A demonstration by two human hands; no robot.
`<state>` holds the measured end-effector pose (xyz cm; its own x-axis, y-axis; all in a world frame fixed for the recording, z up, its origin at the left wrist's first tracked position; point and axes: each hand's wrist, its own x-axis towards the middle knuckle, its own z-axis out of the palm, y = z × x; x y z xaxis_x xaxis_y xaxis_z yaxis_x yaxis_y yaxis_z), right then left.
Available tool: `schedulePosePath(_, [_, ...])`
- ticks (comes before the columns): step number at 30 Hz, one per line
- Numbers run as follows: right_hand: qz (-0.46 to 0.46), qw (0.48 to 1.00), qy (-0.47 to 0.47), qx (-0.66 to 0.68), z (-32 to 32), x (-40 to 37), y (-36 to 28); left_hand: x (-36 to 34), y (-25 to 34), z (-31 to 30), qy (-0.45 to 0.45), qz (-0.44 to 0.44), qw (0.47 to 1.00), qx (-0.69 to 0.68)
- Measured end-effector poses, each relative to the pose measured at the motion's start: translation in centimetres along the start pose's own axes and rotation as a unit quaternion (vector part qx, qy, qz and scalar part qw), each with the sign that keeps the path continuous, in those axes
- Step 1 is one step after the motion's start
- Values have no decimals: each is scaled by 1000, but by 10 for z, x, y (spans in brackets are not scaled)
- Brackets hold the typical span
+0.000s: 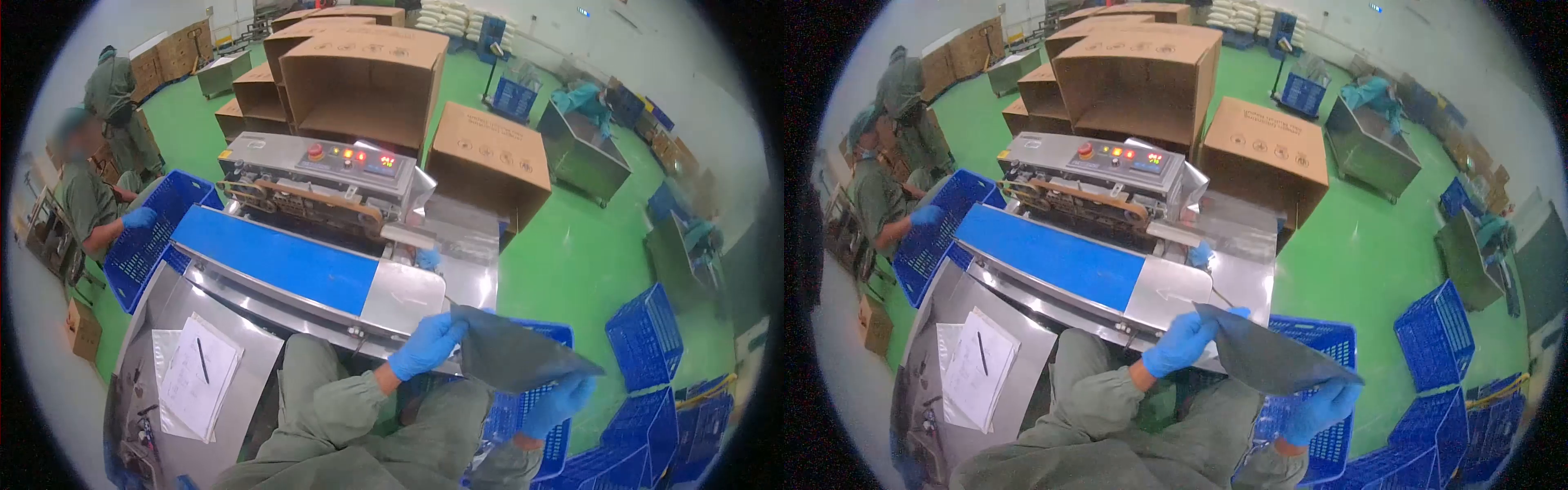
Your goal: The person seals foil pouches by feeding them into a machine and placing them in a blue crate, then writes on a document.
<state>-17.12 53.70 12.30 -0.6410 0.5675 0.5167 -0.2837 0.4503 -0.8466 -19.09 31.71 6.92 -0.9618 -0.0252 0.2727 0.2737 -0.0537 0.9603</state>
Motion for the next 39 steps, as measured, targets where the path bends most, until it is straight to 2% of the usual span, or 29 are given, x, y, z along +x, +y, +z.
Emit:
schedulePosePath(2, [-9,1000,-15,1,13,14,-27,3,56,-15,25,-102,994,37])
schedulePosePath(3, [-27,999,-28,13,25,22,-37,10,57,-15,102,-54,993,14])
schedulePosePath(4, [18,993,-87,81,39,28,-33,18,59,-15,179,-4,984,-9])
schedulePosePath(5, [63,976,-144,149,56,32,-22,30,60,-24,217,12,976,3])
schedulePosePath(6, [40,971,-190,137,79,33,-11,43,58,-36,254,28,967,14])
schedulePosePath(7, [-69,977,-198,38,109,31,33,54,44,-53,253,-3,967,-21])
schedulePosePath(8, [147,949,-226,161,130,20,33,63,21,-74,252,-33,966,-55])
schedulePosePath(9, [203,922,-264,198,143,8,7,68,-6,-97,244,-64,968,-10])
schedulePosePath(10, [176,920,-281,209,162,-2,23,72,-33,-119,236,-94,967,36])
schedulePosePath(11, [98,935,-310,139,186,-13,63,73,-60,-135,235,-91,967,36])
schedulePosePath(12, [134,933,-308,124,193,-23,59,70,-89,-148,260,-103,959,49])
schedulePosePath(14, [118,937,-307,115,203,-31,52,72,-90,-160,283,-113,950,64])
schedulePosePath(18, [147,933,-302,129,220,-38,37,77,-82,-176,303,-129,944,23])
schedulePosePath(20, [137,919,-345,129,236,-39,43,85,-79,-198,282,-166,940,94])
schedulePosePath(21, [90,928,-344,112,240,-41,43,88,-87,-210,279,-157,941,106])
schedulePosePath(22, [96,929,-340,108,236,-42,41,90,-97,-223,276,-149,942,118])
schedulePosePath(24, [200,883,-376,196,226,-42,37,89,-92,-242,282,-143,938,143])
schedulePosePath(25, [191,889,-358,213,217,-41,56,86,-87,-250,279,-150,936,150])
schedulePosePath(28, [216,908,-340,115,149,-28,107,80,-89,-291,284,-176,925,180])
schedulePosePath(30, [278,912,-286,96,96,-34,176,72,-86,-321,249,-131,905,320])
schedulePosePath(31, [277,915,-293,15,62,-34,200,65,-73,-320,263,-107,919,272])
schedulePosePath(32, [260,918,-294,-59,24,-41,235,59,-53,-315,273,-129,915,268])
schedulePosePath(33, [243,915,-294,-133,-16,-52,273,50,-30,-312,278,-158,892,321])
schedulePosePath(35, [229,888,-304,-260,-93,-77,329,26,-5,-304,247,-106,887,376])
schedulePosePath(36, [242,883,-300,-267,-116,-85,335,11,2,-303,244,-97,865,428])
schedulePosePath(38, [220,831,-290,-421,-170,-108,336,-32,-2,-315,242,-102,808,527])
schedulePosePath(39, [292,806,-313,-409,-177,-103,313,-63,-10,-332,240,-116,776,572])
